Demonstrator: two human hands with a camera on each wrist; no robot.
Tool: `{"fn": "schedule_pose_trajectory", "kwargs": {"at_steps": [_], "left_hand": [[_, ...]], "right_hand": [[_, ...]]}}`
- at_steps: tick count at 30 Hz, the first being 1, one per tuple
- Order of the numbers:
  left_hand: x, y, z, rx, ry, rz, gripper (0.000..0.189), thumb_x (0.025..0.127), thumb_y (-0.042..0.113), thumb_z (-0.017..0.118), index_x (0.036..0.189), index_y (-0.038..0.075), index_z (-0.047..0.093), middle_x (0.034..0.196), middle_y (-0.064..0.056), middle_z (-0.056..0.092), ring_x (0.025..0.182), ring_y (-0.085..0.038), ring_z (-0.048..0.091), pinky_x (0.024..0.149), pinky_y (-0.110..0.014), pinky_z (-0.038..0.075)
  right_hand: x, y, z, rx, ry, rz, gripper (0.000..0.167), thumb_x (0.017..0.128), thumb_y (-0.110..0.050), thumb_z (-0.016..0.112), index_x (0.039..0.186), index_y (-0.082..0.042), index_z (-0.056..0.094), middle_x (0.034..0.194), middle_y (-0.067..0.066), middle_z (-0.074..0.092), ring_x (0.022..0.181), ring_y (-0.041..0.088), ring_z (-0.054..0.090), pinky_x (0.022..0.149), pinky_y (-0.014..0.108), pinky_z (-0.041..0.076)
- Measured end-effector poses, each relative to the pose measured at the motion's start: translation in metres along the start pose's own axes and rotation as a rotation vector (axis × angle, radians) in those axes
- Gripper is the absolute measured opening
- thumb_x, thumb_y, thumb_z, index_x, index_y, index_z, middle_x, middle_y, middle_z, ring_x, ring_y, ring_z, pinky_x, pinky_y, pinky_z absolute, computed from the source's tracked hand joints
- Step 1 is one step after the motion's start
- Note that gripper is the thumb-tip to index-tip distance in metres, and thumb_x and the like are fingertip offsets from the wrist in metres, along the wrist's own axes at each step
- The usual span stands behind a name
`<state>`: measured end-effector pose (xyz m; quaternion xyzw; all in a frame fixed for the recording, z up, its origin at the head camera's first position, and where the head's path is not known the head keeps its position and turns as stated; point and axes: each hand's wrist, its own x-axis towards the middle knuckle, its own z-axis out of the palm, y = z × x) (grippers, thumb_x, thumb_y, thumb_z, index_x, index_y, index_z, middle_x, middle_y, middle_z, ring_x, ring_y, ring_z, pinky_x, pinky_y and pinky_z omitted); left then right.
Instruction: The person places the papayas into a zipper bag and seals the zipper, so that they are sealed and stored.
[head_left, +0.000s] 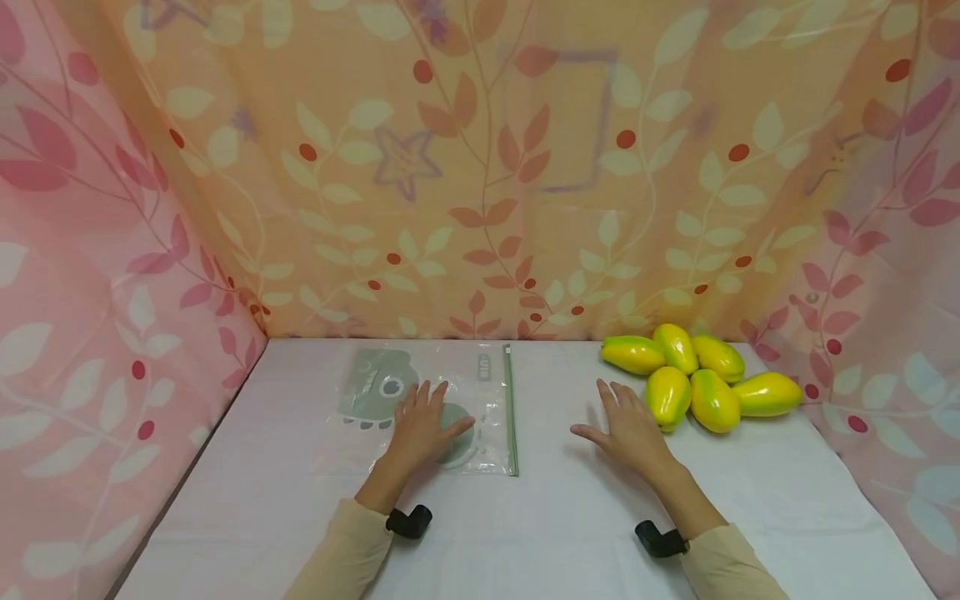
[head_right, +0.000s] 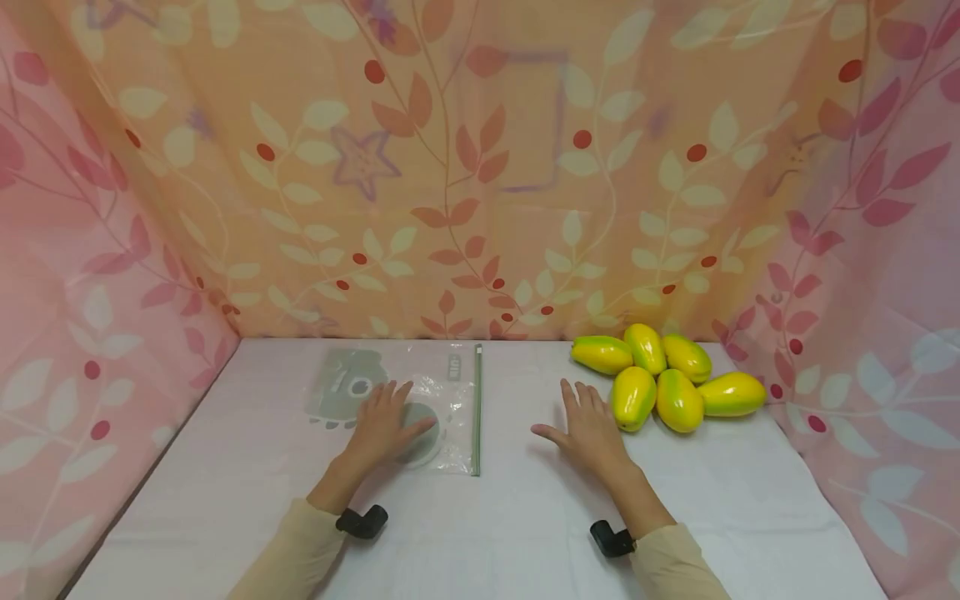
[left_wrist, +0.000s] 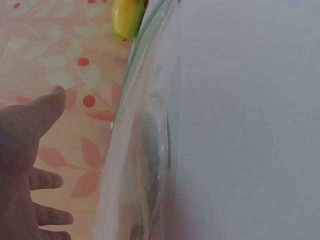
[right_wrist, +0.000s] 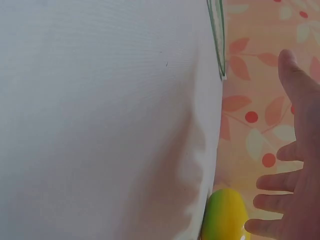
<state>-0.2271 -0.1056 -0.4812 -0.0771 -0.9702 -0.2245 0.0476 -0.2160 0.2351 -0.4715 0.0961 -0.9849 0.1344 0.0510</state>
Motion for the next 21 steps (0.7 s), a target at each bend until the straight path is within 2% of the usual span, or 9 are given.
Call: {"fn": "schedule_pose_trajectory", "kwargs": {"at_steps": [6,16,21], "left_hand": [[0.006,0.002,0.007,-0.040,-0.010,0.018,0.083,0.084,0.059,0.064,0.145,0.007,0.041,0.148,-0.025,0.040,0.140,-0.045,0.032,0.109,-0.064,0.028],[0.015,0.012,0.011,-0.117,-0.075,-0.005,0.078,0.086,0.054,0.065,0.145,0.008,0.042,0.147,-0.020,0.045,0.138,-0.039,0.038,0.109,-0.059,0.033],[0.021,0.016,0.014,-0.139,-0.069,0.004,0.072,0.087,0.051,0.065,0.143,0.010,0.045,0.146,-0.017,0.048,0.137,-0.038,0.040,0.110,-0.057,0.033]], "right_hand": [[0.003,-0.003,0.003,0.032,0.000,-0.034,0.100,0.081,-0.070,0.060,0.151,-0.004,0.031,0.148,0.026,0.039,0.137,0.045,0.037,0.108,0.065,0.032],[0.012,-0.009,0.011,0.136,-0.010,-0.090,0.093,0.082,-0.063,0.064,0.148,-0.004,0.036,0.147,0.025,0.042,0.135,0.043,0.040,0.108,0.060,0.036],[0.018,-0.012,0.015,0.176,-0.018,-0.138,0.091,0.082,-0.063,0.065,0.147,-0.005,0.038,0.145,0.023,0.044,0.135,0.041,0.041,0.109,0.059,0.036]]}}
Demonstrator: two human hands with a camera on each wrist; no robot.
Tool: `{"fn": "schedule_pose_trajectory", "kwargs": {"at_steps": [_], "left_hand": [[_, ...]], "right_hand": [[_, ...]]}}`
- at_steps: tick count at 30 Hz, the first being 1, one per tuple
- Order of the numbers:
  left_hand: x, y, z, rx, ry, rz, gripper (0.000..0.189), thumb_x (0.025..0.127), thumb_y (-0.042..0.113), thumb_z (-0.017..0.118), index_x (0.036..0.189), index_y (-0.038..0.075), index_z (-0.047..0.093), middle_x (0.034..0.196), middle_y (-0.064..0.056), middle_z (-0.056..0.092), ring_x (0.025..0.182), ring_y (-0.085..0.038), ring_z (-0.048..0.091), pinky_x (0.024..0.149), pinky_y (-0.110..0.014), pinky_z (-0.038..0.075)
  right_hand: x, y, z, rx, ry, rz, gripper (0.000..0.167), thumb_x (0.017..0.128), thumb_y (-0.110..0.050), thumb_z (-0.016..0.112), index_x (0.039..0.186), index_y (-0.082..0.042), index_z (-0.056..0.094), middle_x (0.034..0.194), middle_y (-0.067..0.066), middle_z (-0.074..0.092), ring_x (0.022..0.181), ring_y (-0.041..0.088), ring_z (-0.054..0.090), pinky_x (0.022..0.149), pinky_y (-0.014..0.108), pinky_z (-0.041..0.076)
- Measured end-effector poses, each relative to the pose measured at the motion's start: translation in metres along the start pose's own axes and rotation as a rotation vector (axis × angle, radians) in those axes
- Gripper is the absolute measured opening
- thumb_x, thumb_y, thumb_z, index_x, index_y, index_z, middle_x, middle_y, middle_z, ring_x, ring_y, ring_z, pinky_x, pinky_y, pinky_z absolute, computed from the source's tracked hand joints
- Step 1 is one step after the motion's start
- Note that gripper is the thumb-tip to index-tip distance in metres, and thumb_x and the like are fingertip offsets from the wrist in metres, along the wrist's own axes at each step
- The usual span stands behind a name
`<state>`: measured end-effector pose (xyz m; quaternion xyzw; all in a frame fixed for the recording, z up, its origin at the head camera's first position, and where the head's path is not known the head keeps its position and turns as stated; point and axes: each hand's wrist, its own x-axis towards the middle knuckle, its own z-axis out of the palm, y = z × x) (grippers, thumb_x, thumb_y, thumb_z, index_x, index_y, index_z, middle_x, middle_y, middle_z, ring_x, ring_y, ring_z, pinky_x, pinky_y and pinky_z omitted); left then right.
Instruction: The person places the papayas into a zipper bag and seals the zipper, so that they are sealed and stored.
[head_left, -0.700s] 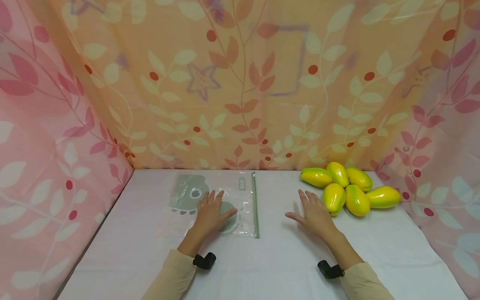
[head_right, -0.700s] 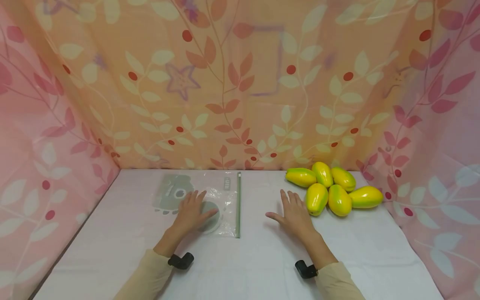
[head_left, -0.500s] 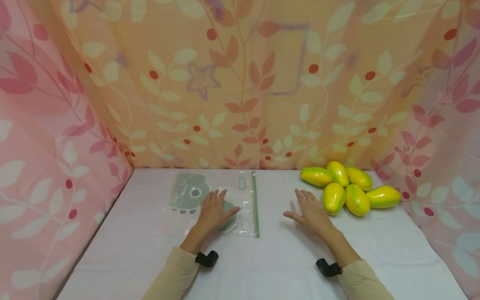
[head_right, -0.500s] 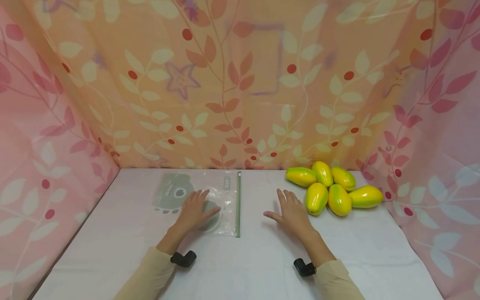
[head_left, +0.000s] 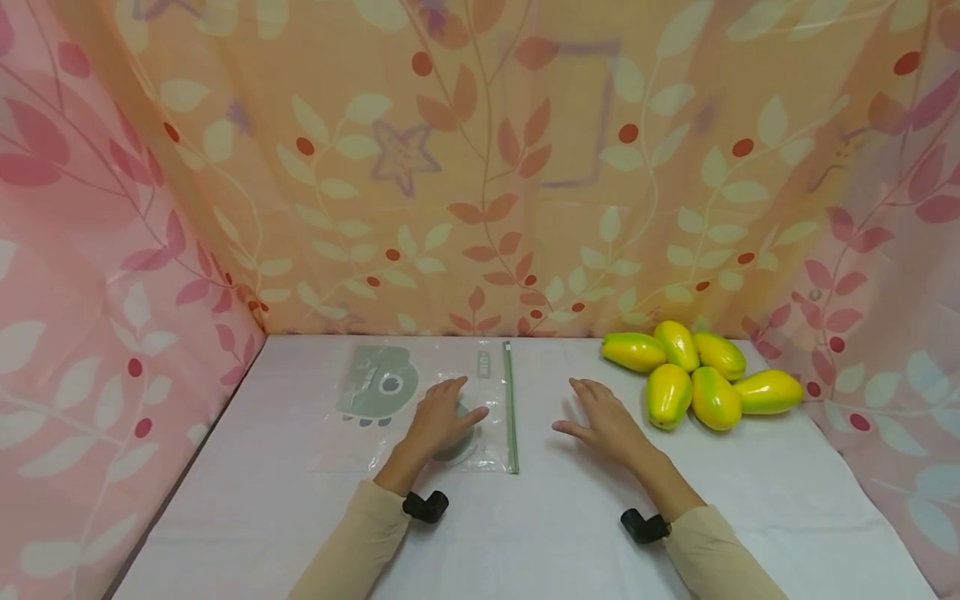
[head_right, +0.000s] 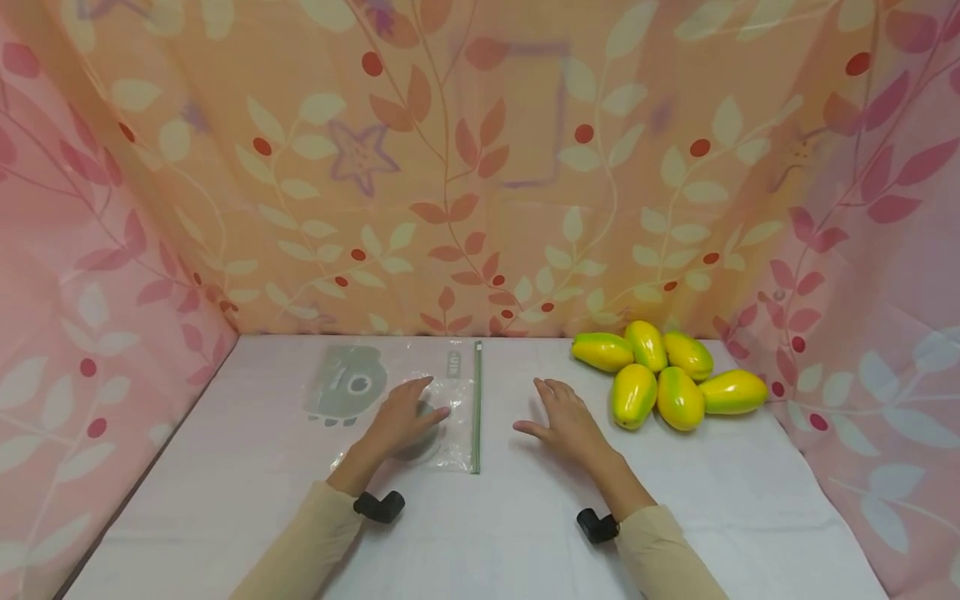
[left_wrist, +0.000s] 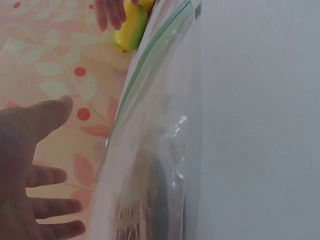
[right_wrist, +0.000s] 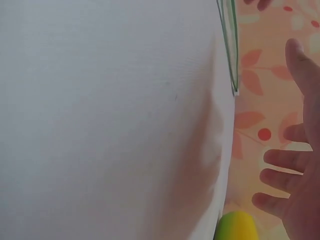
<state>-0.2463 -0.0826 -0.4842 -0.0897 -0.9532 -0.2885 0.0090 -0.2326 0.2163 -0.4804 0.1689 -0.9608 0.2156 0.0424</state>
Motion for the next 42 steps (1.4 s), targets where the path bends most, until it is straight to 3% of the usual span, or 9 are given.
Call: {"fn": "schedule_pose_trajectory", "kwargs": {"at_steps": [9,17,35,42], "left_hand": [[0.012,0.010,0.007,-0.119,0.060,0.054,0.058,0.088,0.039,0.068,0.133,0.005,0.054,0.134,-0.018,0.058,0.127,-0.038,0.050,0.107,-0.051,0.040],[0.021,0.018,0.018,-0.162,0.011,0.014,0.056,0.087,0.037,0.070,0.133,0.007,0.056,0.134,-0.017,0.057,0.128,-0.036,0.050,0.108,-0.050,0.039],[0.026,0.033,0.031,-0.139,0.000,0.080,0.051,0.085,0.030,0.074,0.127,0.006,0.060,0.125,-0.016,0.062,0.117,-0.034,0.054,0.098,-0.047,0.046],[0.027,0.037,0.037,-0.125,-0.013,0.039,0.052,0.085,0.031,0.073,0.128,0.007,0.059,0.129,-0.015,0.059,0.121,-0.035,0.052,0.100,-0.047,0.046]], "right_hand": [[0.012,-0.006,0.008,0.021,-0.066,-0.042,0.093,0.078,-0.063,0.068,0.146,-0.006,0.041,0.146,0.020,0.046,0.135,0.040,0.041,0.110,0.057,0.035],[0.023,-0.017,0.015,-0.002,-0.136,-0.067,0.091,0.077,-0.060,0.071,0.144,-0.005,0.044,0.145,0.019,0.048,0.134,0.039,0.044,0.109,0.057,0.036],[0.033,-0.036,0.032,-0.024,-0.182,-0.109,0.085,0.072,-0.049,0.081,0.139,-0.004,0.051,0.139,0.017,0.053,0.130,0.035,0.048,0.108,0.051,0.040],[0.035,-0.038,0.036,-0.037,-0.178,-0.151,0.083,0.073,-0.049,0.081,0.137,-0.003,0.053,0.137,0.016,0.055,0.129,0.034,0.049,0.108,0.050,0.041]]}}
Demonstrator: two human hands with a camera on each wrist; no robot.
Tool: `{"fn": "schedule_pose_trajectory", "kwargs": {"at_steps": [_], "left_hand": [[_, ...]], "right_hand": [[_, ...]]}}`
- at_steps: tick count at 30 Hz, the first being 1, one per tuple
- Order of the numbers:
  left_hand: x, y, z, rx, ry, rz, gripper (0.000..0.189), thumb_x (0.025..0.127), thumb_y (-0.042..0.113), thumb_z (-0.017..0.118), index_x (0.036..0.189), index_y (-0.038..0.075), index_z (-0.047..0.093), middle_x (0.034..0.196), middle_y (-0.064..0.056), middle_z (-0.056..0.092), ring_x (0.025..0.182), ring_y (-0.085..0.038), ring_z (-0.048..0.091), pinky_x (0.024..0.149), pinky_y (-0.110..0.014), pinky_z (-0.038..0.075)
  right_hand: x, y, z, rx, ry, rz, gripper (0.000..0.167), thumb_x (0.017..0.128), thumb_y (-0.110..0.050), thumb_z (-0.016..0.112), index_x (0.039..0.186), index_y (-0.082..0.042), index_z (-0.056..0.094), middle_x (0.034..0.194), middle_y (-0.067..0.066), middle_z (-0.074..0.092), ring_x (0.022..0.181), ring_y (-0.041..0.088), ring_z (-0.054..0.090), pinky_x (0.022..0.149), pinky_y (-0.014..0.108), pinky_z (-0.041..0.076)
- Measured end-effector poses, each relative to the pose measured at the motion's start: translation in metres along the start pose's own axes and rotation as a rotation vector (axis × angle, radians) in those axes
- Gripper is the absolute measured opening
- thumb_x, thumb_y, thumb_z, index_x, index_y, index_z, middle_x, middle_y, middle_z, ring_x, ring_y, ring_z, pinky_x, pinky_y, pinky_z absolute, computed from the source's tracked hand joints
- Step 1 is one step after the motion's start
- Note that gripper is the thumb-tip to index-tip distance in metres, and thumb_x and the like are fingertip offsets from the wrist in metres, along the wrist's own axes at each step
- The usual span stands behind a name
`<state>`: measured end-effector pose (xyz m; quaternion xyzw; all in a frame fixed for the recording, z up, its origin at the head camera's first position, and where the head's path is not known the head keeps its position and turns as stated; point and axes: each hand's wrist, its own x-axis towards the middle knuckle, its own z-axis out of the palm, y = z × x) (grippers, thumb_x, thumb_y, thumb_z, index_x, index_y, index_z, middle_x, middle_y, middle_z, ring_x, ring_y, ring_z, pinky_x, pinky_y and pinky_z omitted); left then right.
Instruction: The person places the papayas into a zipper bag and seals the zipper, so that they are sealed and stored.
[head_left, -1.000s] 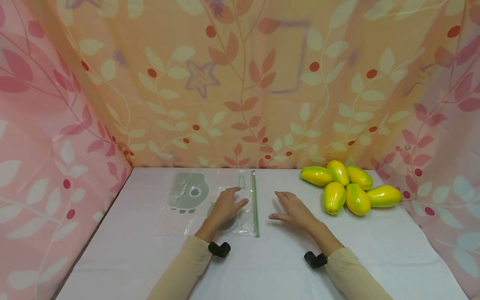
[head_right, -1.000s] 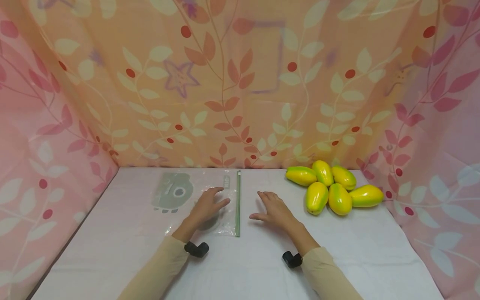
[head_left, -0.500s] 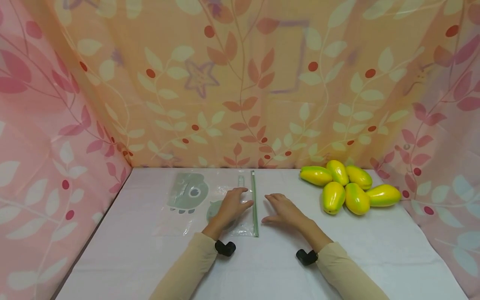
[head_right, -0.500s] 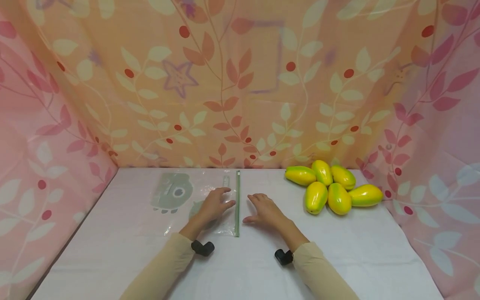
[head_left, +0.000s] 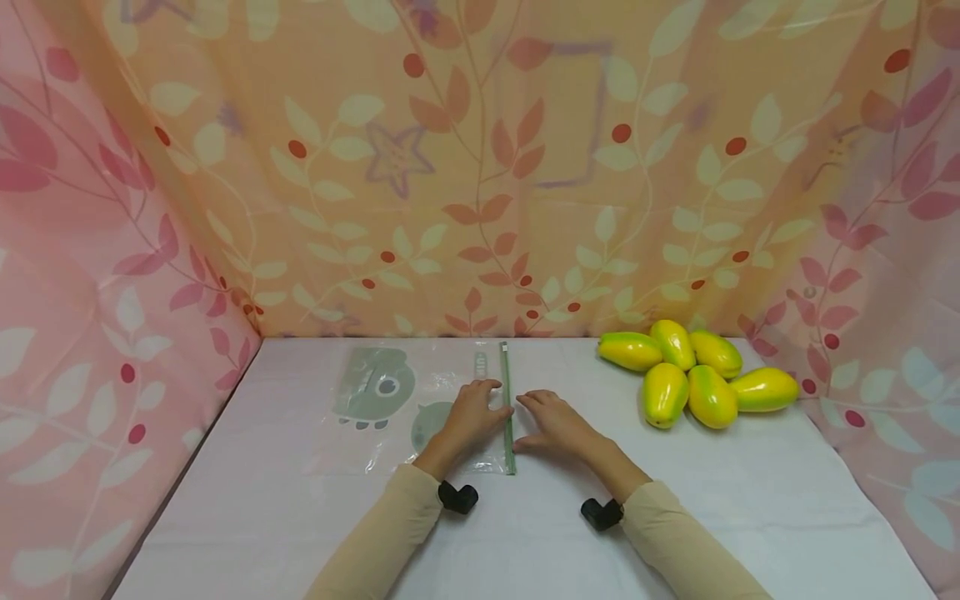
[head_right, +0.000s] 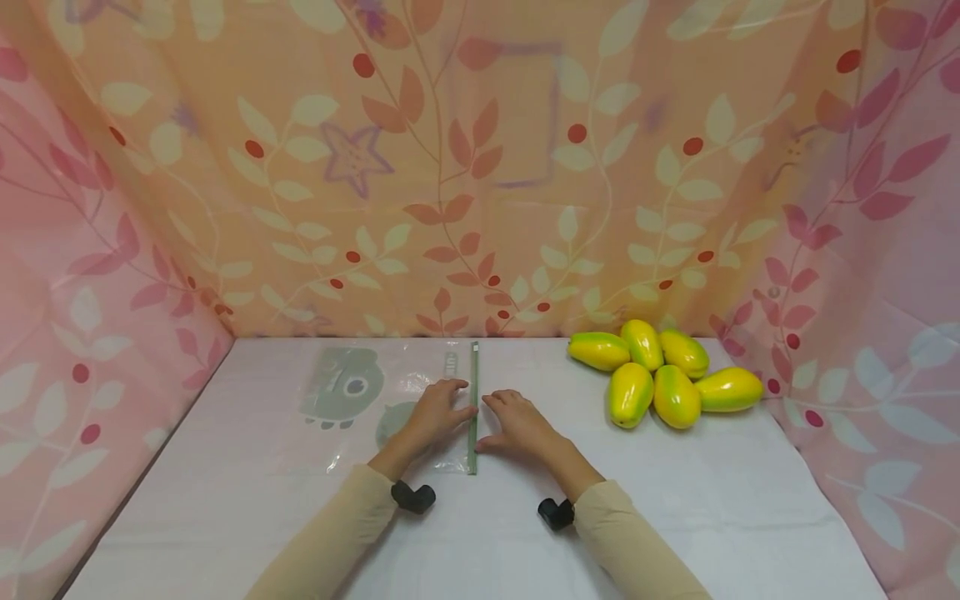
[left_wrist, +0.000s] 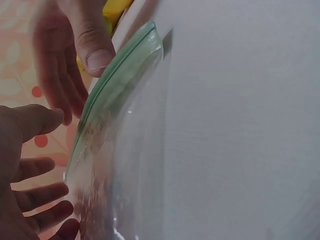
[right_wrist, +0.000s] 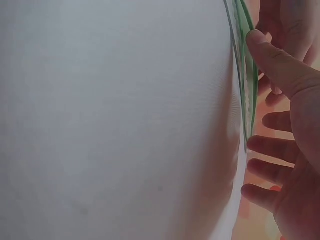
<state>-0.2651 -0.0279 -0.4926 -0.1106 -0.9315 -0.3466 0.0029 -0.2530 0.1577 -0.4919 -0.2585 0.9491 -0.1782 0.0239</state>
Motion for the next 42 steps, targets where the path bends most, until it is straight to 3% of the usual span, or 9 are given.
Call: {"fn": "schedule_pose_trajectory", "kwargs": {"at_steps": [4,18,31,42], "left_hand": [[-0.001,0.000,0.003,0.013,-0.002,-0.027,0.054,0.082,0.033,0.074,0.128,0.008,0.059,0.129,-0.015,0.059,0.121,-0.034,0.052,0.099,-0.047,0.046],[-0.003,-0.002,0.006,0.095,-0.049,0.005,0.065,0.075,0.036,0.079,0.131,0.009,0.057,0.130,-0.015,0.058,0.122,-0.035,0.049,0.098,-0.049,0.044],[-0.002,-0.008,0.005,0.073,-0.067,0.012,0.061,0.075,0.025,0.076,0.132,0.010,0.056,0.131,-0.015,0.057,0.124,-0.035,0.048,0.100,-0.048,0.044],[-0.003,-0.006,0.001,0.119,-0.083,0.027,0.064,0.076,0.019,0.077,0.135,0.010,0.053,0.133,-0.016,0.055,0.125,-0.035,0.048,0.102,-0.048,0.044]], "right_hand": [[0.001,-0.003,0.000,0.001,0.008,-0.027,0.081,0.074,-0.047,0.081,0.135,-0.001,0.054,0.134,0.017,0.056,0.127,0.035,0.050,0.107,0.051,0.042],[0.009,-0.004,0.003,-0.050,-0.035,-0.063,0.079,0.074,-0.043,0.082,0.134,0.000,0.054,0.137,0.016,0.056,0.130,0.037,0.047,0.109,0.050,0.039],[0.016,-0.008,0.002,-0.029,-0.054,-0.052,0.085,0.071,-0.045,0.083,0.136,0.001,0.052,0.138,0.017,0.055,0.132,0.039,0.045,0.108,0.054,0.039],[0.019,-0.007,0.002,-0.073,-0.067,-0.093,0.076,0.073,-0.048,0.080,0.130,-0.002,0.060,0.139,0.013,0.056,0.132,0.041,0.045,0.106,0.056,0.040]]}}
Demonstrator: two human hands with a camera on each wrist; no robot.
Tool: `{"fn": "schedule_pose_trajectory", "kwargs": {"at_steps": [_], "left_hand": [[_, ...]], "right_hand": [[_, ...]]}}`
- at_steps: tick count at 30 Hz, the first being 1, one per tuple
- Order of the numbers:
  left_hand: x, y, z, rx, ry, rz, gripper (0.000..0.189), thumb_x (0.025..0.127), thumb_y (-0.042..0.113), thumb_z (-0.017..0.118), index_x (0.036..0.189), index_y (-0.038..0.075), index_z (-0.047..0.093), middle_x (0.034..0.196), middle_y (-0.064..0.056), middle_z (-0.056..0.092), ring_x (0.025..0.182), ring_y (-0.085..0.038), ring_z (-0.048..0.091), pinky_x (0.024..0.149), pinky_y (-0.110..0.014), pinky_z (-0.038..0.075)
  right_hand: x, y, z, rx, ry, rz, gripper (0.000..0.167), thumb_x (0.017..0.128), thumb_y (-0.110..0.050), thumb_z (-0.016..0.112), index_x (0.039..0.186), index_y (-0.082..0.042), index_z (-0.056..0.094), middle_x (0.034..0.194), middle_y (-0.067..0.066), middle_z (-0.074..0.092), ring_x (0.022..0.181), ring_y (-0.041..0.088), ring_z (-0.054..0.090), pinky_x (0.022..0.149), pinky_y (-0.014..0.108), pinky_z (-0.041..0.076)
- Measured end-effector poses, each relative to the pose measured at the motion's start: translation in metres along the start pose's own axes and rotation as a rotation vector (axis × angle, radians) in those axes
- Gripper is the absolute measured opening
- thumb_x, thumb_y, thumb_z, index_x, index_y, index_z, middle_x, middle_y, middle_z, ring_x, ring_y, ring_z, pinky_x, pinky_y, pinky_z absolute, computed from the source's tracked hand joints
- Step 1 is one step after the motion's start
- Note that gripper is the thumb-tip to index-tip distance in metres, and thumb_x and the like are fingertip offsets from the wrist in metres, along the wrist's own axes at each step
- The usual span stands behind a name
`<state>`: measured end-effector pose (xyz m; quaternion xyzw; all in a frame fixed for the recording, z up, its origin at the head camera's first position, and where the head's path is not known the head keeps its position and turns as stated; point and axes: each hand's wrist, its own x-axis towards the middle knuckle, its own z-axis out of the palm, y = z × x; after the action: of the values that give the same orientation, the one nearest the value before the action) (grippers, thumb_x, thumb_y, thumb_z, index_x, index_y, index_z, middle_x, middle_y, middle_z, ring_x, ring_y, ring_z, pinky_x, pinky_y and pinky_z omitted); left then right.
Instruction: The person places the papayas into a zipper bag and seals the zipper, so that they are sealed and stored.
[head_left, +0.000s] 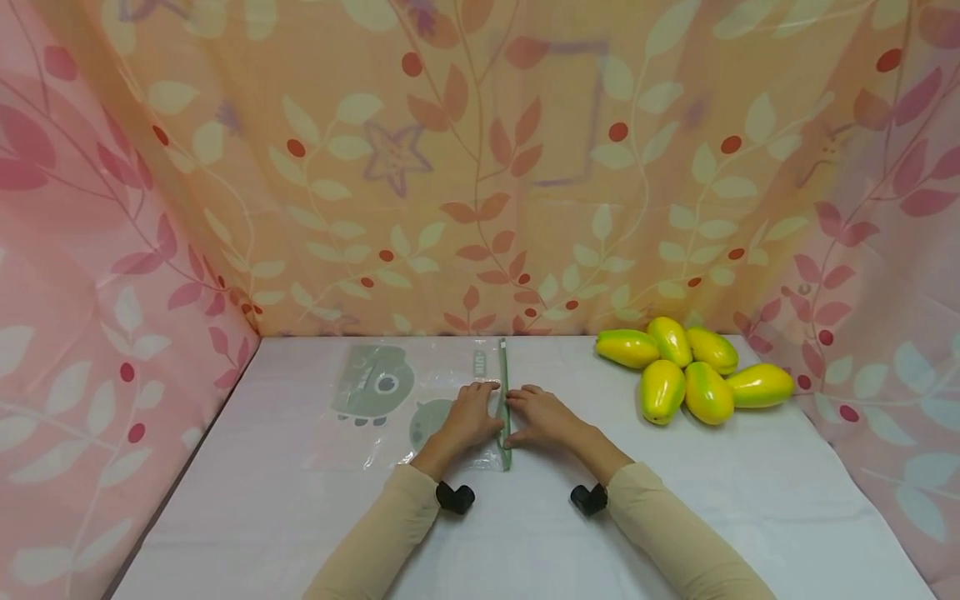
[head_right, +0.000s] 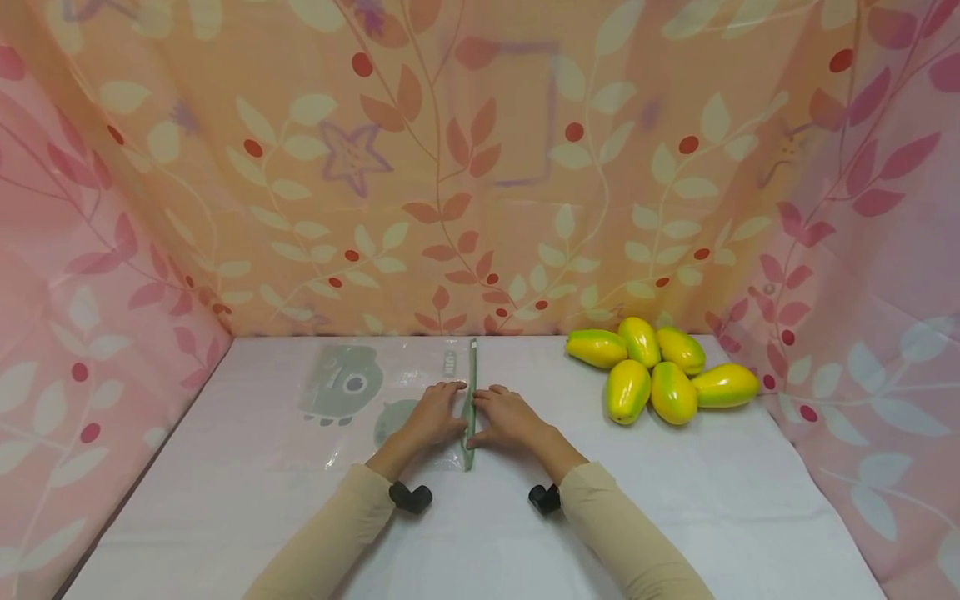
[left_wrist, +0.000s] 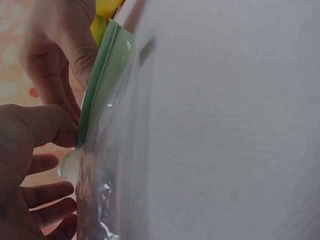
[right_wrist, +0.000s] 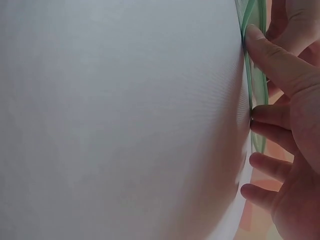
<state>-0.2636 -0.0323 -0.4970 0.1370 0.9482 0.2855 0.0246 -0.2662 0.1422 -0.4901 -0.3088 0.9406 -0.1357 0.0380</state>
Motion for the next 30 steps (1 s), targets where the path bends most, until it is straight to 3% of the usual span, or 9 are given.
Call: {"fn": "schedule_pose_trajectory", "kwargs": {"at_steps": [7,16,23,30], "left_hand": [[-0.0053,0.0014,-0.0066,0.079,0.014,0.091,0.052,0.075,0.015,0.076,0.126,0.010,0.063,0.127,-0.016,0.058,0.118,-0.036,0.052,0.095,-0.049,0.046],[-0.0063,0.0013,-0.0093,0.143,-0.047,0.123,0.040,0.079,0.014,0.071,0.118,0.003,0.069,0.129,-0.015,0.059,0.123,-0.035,0.049,0.099,-0.050,0.043],[-0.0064,0.0024,-0.0085,0.230,-0.050,0.172,0.039,0.080,0.012,0.068,0.118,0.002,0.068,0.127,-0.015,0.062,0.123,-0.034,0.052,0.097,-0.050,0.045],[-0.0057,0.0053,-0.0074,0.280,-0.079,0.172,0.036,0.078,0.019,0.068,0.110,0.000,0.069,0.124,-0.014,0.064,0.120,-0.031,0.055,0.096,-0.047,0.047]], "right_hand": [[-0.0012,-0.0029,-0.0021,-0.005,-0.013,0.003,0.075,0.074,-0.050,0.079,0.130,-0.004,0.060,0.139,0.012,0.056,0.132,0.041,0.046,0.105,0.056,0.040],[-0.0001,-0.0054,-0.0016,0.007,-0.037,0.036,0.077,0.074,-0.050,0.079,0.133,-0.005,0.058,0.142,0.011,0.054,0.132,0.038,0.046,0.106,0.054,0.041],[-0.0011,-0.0070,-0.0028,0.011,-0.032,0.037,0.078,0.074,-0.049,0.079,0.134,-0.005,0.057,0.142,0.011,0.054,0.131,0.037,0.047,0.105,0.054,0.041],[-0.0020,-0.0065,-0.0027,0.022,-0.039,0.046,0.078,0.074,-0.048,0.080,0.135,-0.005,0.057,0.143,0.011,0.053,0.133,0.039,0.045,0.106,0.055,0.040]]}}
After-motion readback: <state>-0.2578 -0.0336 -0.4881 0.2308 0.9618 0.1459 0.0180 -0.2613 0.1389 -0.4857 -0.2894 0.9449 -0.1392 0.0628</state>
